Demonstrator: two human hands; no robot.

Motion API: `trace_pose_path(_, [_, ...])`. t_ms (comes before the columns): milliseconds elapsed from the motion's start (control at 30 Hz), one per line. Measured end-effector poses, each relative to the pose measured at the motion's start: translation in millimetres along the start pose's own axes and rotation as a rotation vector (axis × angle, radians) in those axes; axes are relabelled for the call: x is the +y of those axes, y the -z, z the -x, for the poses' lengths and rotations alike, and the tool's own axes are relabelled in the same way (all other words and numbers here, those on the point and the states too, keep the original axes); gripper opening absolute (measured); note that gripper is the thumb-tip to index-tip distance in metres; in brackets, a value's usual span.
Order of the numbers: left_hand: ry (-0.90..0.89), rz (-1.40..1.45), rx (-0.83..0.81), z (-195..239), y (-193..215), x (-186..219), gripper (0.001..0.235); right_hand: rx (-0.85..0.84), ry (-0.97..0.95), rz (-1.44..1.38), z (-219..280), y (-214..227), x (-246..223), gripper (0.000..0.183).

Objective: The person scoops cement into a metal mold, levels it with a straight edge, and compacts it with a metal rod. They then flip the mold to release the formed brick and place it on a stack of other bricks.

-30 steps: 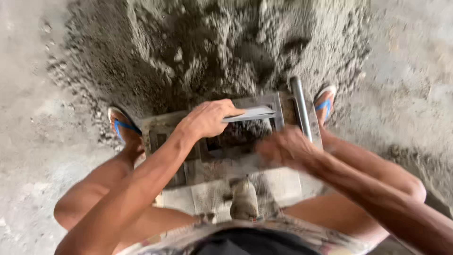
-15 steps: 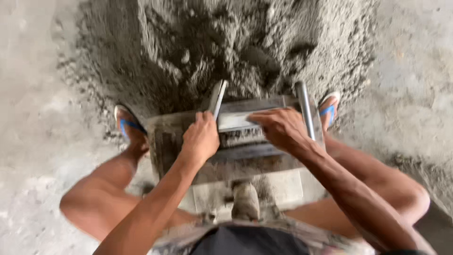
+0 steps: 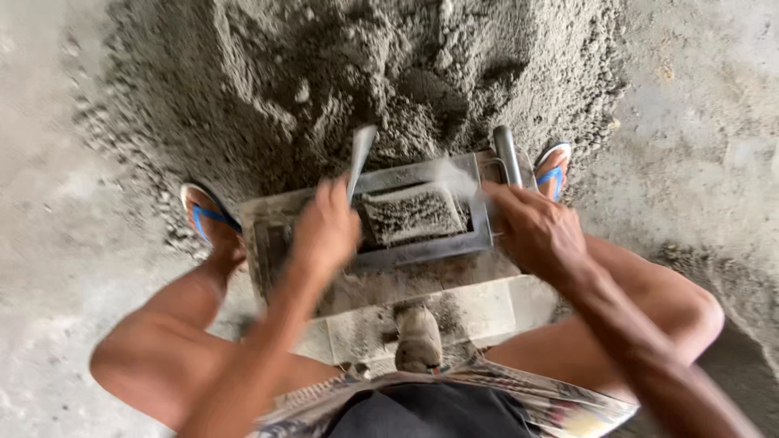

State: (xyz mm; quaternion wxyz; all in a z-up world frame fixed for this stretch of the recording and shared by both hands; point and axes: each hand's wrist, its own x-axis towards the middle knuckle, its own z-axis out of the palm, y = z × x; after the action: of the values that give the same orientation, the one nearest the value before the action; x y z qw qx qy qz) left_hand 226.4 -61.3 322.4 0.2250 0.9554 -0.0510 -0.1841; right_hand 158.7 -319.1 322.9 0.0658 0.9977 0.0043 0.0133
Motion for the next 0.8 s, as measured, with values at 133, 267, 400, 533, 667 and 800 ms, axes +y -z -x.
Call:
trace_pose_path(133, [-0.340,0.073,-0.357,-29.4,29.5,10.2,0.050,-0.187,0.438,-0.537,6.6,2.8,-14.4,0.032])
trace_pose_path(267, [-0.609,-0.067,-0.420,-53.9,-2.4,-2.8,0.051,-0.159,0.393,-0.289,-29.1,-28.0,-25.6,0.011])
trace_pose_path(400, [-0.524,0.092,-0.292,-9.7,37.6,-7.0,0.051,-0.312,0.326,-0.541,-12.0,-11.7,7.5,0.024])
trace_pose_path(533, [0.062,0.018,0.139,40.1,-47.5,-122.6,0.048,-0.209,-0.589,-0.482,42.9,-38.4,57.2,0.019])
trace_pose_path(667, [0.380,0.276,0.091,64.2,-83.5,-122.3,0.032,-0.292,-0.901,-0.585,60.7,-63.2,18.0,0.029])
trace_pose_path(800, [0.501,0.435,0.016,-38.0,-40.1,-95.7,0.045,-0.230,-0.790,-0.603,-47.3,-88.4,27.5,0.023])
